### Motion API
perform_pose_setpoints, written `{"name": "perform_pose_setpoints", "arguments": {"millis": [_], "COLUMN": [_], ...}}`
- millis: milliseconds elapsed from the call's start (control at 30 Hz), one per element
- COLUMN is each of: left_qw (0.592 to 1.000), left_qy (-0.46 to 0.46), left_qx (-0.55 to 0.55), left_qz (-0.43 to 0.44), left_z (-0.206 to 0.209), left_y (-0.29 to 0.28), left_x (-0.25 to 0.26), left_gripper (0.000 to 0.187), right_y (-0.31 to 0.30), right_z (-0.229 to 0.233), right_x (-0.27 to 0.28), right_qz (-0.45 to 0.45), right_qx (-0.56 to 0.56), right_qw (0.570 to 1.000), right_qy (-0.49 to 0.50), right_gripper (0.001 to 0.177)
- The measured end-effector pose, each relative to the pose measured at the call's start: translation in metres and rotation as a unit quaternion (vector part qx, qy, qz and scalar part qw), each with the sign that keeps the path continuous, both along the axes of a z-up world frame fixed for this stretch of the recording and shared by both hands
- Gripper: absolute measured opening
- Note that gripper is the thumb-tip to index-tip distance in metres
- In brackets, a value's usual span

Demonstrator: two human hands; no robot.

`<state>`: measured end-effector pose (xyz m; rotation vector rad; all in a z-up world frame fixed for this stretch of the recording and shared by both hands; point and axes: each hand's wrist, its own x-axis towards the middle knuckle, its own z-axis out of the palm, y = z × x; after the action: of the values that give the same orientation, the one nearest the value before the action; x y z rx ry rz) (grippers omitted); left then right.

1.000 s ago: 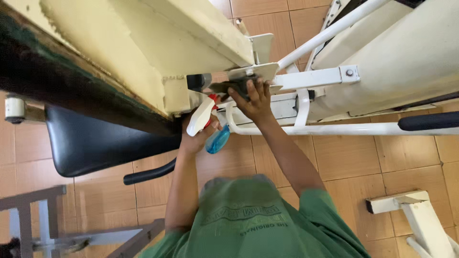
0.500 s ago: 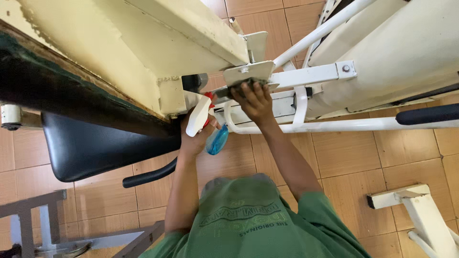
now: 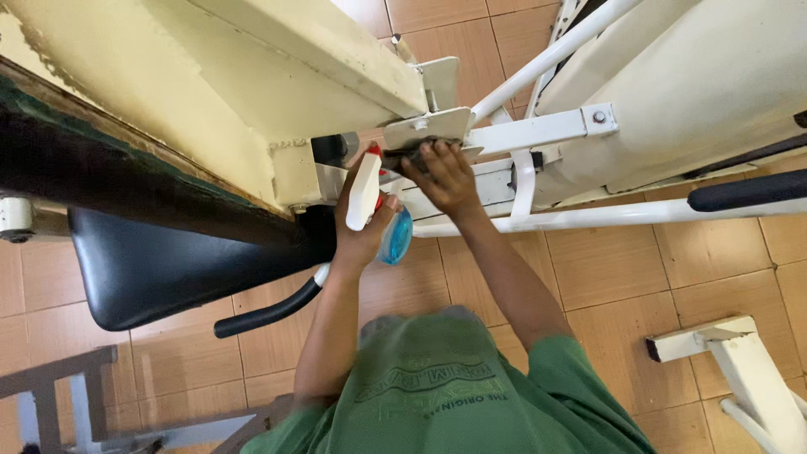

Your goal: The person cleans a gym machine by spraying liquid from a bottle onto the leather seat and frame and then wiping the surfaces with a cloth.

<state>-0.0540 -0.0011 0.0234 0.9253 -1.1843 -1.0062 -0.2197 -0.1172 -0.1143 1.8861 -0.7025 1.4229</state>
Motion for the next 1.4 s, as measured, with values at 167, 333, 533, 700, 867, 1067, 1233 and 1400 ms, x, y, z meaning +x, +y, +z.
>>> {"name": "perform_pose_setpoints", "arguments": {"millis": [167,333,533,700,867,1067,1233,1400], "left_qw": [1.000,0.995,0.999,0.996,0.997,0.997,0.997,0.997], "left_qy": [-0.003,-0.064,0.028,0.074,0.062,0.053,0.053,0.054], "left_qx": [-0.026,0.079,-0.016,-0.014,-0.012,-0.016,-0.018,-0.021], "left_qz": [0.000,0.004,-0.016,-0.045,-0.052,-0.050,-0.051,-0.056], "left_z": [0.001,-0.010,-0.044,-0.078,-0.071,-0.067,-0.067,-0.081], "left_y": [-0.004,-0.004,-0.024,-0.040,-0.040,-0.039,-0.039,-0.040], "left_x": [0.002,-0.001,-0.008,-0.005,-0.007,-0.012,-0.014,-0.009], "left_gripper": [0.067,0.069,0.061,0.055,0.053,0.052,0.052,0.061], "right_y": [-0.005,0.005,0.007,-0.010,-0.007,0.000,0.008,-0.004], "right_z": [0.042,0.087,0.028,0.018,0.066,0.038,0.015,0.017], "right_x": [-0.010,0.013,0.004,-0.039,-0.021,-0.011,-0.030,-0.051], "right_qz": [0.028,0.069,0.007,0.015,0.048,0.022,0.015,0.071], "right_qx": [0.027,0.177,0.016,0.064,0.118,0.061,0.084,0.119], "right_qw": [0.995,0.951,0.997,0.993,0.966,0.986,0.988,0.977], "right_qy": [-0.089,-0.244,-0.072,-0.102,-0.223,-0.152,-0.125,-0.163], "right_gripper": [0.027,0.046,0.005,0.022,0.040,0.037,0.030,0.024]}}
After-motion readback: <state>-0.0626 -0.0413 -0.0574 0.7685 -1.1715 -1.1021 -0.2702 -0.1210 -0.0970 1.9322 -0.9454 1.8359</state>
